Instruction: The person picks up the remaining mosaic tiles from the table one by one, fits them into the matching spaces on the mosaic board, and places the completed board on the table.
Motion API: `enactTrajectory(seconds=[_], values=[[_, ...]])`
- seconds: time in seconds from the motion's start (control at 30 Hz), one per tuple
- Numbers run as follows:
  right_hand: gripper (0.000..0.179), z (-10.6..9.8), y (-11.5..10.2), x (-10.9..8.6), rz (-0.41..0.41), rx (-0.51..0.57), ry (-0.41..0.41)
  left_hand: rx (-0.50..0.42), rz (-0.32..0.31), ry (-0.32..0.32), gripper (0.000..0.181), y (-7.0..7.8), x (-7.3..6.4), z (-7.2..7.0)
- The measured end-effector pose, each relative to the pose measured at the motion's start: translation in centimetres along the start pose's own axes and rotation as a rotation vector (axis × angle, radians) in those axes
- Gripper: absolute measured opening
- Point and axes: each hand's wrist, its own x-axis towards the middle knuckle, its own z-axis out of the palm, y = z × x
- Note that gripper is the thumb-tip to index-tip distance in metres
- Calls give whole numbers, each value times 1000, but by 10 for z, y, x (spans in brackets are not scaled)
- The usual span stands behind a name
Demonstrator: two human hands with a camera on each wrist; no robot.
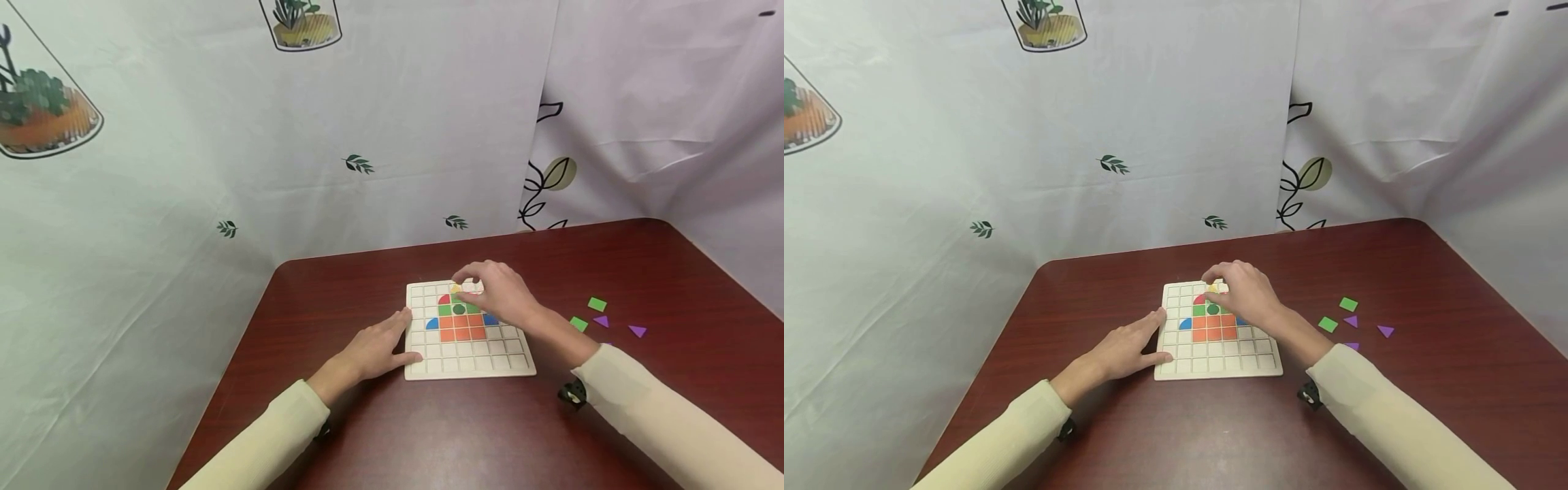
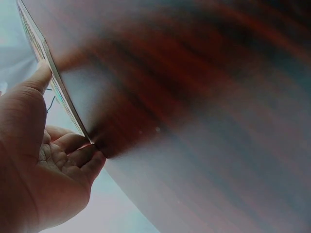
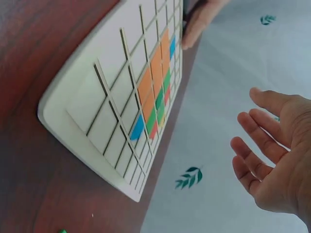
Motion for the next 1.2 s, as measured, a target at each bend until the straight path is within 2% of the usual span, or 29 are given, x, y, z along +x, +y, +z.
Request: enactTrajectory(seconds=[0.4,1.03,1.2], values=[[39,-27,15,-6,54,91,40,0,1,10,98,1,-1,1],[52,-59,45,-23,133,34,101,7,4,15,98,1,-2,0],[56,-63,54,-29,171,36,95,4,2,14,98,1,-2,-1]])
